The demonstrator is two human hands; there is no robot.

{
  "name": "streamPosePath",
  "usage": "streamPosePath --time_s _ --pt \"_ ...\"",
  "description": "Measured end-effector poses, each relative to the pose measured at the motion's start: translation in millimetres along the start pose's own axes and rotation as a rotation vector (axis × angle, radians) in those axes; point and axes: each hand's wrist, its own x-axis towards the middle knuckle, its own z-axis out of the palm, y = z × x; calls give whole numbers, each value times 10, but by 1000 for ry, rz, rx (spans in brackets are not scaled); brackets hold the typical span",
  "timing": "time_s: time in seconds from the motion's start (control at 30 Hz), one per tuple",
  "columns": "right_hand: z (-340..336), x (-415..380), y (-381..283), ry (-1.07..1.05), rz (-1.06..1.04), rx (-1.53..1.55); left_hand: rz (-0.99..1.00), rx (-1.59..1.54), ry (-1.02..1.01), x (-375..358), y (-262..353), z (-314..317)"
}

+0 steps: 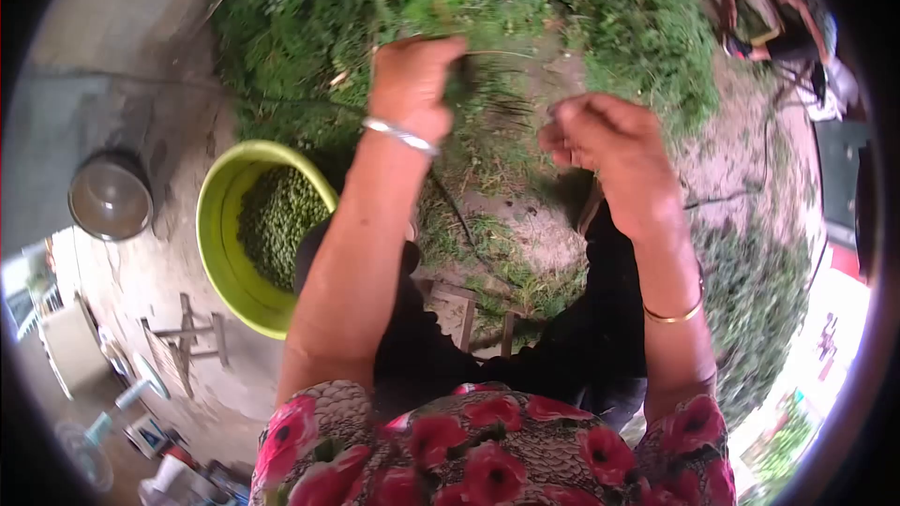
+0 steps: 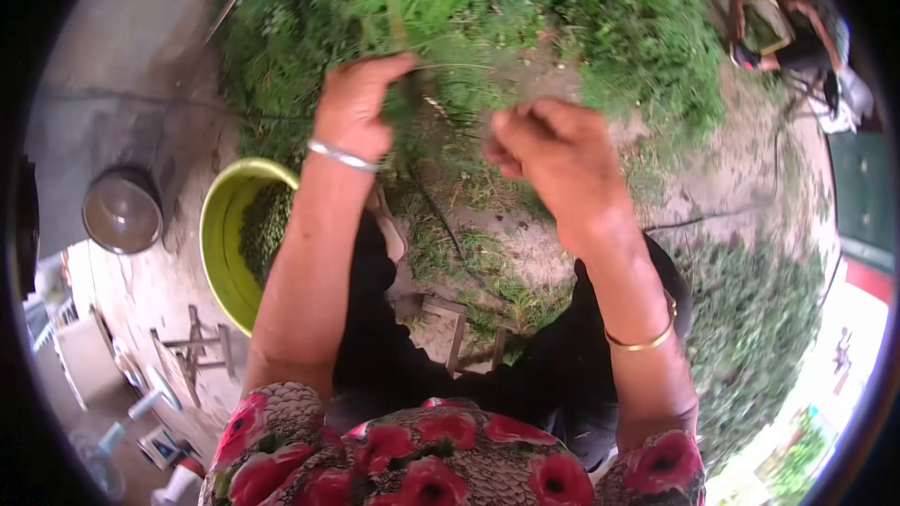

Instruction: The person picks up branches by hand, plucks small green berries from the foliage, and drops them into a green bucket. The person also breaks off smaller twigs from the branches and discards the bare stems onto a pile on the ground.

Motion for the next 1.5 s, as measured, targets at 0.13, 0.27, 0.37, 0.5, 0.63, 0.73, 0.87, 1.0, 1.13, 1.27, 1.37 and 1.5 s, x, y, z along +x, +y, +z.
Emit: streamPosePath --time_s 0.13,0.27,0.37,0.5,0.63,0.73,0.87,1.0,1.13,1.27,1.37,1.5 --pt "-425 -9 826 7 -224 -1048 78 269 249 246 -147 -59" --pt "-520 -217 852 -747 92 -1358 115 227 297 214 -633 579" --pt "-378 -351 1554 167 -877 -835 947 810 -500 -876 -1144 1743" --pt "-525 -76 823 -587 15 -1269 999 638 -1182 -2000 -1416 2645" --pt "-740 -258 1032 -280 -389 -1386 877 463 -594 -1092 -1055 1532" --pt "-697 -231 736 -378 -239 -1382 525 486 -77 112 -1795 262" --pt "-618 -293 531 -494 -130 -1402 97 1395 565 718 -2652 -1621" --pt "-573 -107 527 -552 -88 -1374 -10 1337 719 934 -2819 -1946" --pt "-568 -25 554 -483 -150 -1399 276 1371 169 1048 -2890 -1544" --pt "-541 4 565 -433 -76 -1411 251 1598 -87 1063 -3270 -1448" --pt "-543 -19 623 -392 -110 -1435 306 1685 -130 1039 -3454 -1586" --pt "-565 -16 593 -406 -86 -1387 -273 589 -1 954 -2994 -1378"
